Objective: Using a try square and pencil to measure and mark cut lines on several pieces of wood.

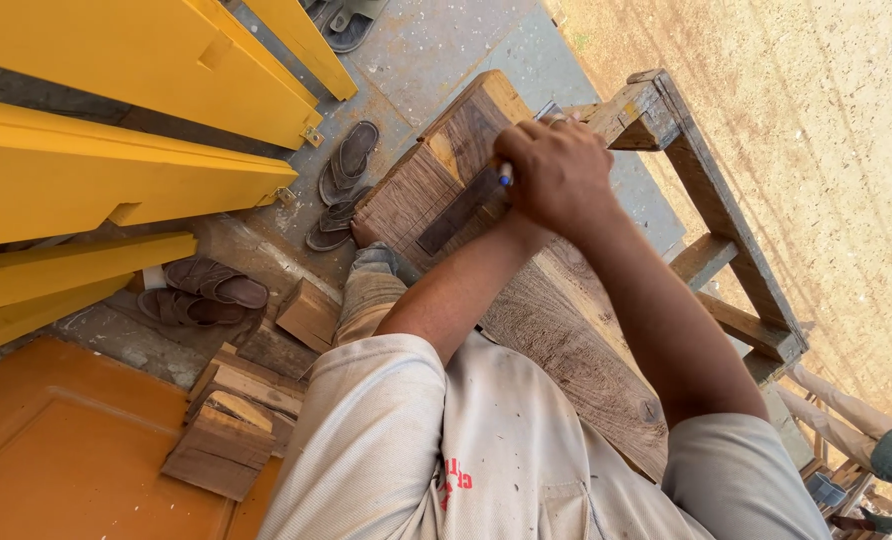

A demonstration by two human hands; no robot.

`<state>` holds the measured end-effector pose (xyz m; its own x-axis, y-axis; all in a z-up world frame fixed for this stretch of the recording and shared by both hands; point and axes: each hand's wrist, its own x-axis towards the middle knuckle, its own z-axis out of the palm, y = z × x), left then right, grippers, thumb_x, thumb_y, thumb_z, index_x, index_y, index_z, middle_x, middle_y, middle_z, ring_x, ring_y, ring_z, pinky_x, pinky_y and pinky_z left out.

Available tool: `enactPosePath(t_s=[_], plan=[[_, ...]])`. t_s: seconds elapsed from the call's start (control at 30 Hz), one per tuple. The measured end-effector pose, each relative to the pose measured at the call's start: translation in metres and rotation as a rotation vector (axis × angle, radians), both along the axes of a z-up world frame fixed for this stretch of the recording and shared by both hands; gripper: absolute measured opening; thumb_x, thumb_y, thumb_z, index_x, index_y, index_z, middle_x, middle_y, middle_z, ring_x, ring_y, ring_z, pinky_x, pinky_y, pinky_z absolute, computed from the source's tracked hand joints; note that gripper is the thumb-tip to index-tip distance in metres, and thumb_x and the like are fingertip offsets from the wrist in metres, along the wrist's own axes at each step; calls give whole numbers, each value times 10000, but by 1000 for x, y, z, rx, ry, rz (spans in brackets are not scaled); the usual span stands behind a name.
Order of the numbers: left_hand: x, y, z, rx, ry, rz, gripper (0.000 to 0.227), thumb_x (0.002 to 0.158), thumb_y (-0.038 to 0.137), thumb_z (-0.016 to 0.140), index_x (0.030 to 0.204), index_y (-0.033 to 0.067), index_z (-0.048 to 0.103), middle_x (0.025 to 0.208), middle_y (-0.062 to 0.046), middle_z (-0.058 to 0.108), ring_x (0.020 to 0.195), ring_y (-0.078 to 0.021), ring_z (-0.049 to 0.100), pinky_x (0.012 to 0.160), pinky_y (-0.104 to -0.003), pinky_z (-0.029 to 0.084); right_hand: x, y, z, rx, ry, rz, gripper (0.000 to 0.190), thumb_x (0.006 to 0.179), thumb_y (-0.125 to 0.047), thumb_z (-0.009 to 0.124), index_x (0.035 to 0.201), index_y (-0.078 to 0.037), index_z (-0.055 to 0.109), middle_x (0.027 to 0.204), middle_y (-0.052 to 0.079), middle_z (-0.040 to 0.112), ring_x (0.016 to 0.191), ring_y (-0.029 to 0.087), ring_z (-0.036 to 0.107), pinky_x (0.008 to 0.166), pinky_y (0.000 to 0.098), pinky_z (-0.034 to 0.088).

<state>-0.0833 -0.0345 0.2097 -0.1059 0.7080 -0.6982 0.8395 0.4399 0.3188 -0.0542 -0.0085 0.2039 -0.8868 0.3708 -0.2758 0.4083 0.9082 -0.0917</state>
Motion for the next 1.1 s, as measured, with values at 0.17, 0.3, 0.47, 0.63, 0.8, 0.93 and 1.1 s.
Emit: enactPosePath(t_s=[0.17,0.3,0.47,0.63,0.8,0.93,1.1], plan=[[33,-2,-110,1040,358,-160,547,849,528,419,1112,49,446,1109,-76,519,1005,-162,487,921,-421,385,-5,-30,21,-293,206,33,77,1022,-173,676,963,-131,652,849,40,705,762,169,674,704,385,566],[31,9,-108,658,19,-206,479,1114,388,429,1364,-19,461,1309,-190,548,1241,-246,537,1188,-463,385,10,-3,44,-350,317,-281,153,1035,-201,722,998,-55,700,862,86,722,779,205,695,707,389,551],[38,14,-112,581,-190,-123,518,1010,412,477,1369,39,464,1378,-146,528,1317,-203,485,1172,-439,342,26,2,47,-457,449,-419,160,1046,-171,726,1051,-17,686,908,92,718,832,179,707,715,316,556],[32,12,-102,591,-89,-201,585,1004,459,462,1424,54,424,1443,-147,477,1376,-230,405,1195,-463,254,33,2,43,-523,517,-433,146,1062,-156,722,1066,-18,676,942,86,709,850,170,685,726,304,544],[43,13,-124,766,20,-199,691,963,505,415,1477,54,317,1545,-166,381,1419,-265,299,1210,-512,129,38,3,40,-505,508,-456,151,1058,-158,729,1065,-19,671,904,86,707,845,164,682,728,301,535],[34,11,-106,692,16,-237,700,984,518,403,1483,40,293,1528,-172,362,1432,-261,293,1220,-510,127,37,3,38,-499,512,-447,144,1057,-150,730,1064,-18,671,904,84,712,847,160,690,735,297,541],[39,12,-116,522,-92,-203,628,1033,470,428,1483,42,334,1486,-183,407,1394,-237,372,1189,-477,271,27,-2,36,-595,534,-413,132,1052,-124,725,1053,-6,668,910,92,691,843,171,688,721,292,544]])
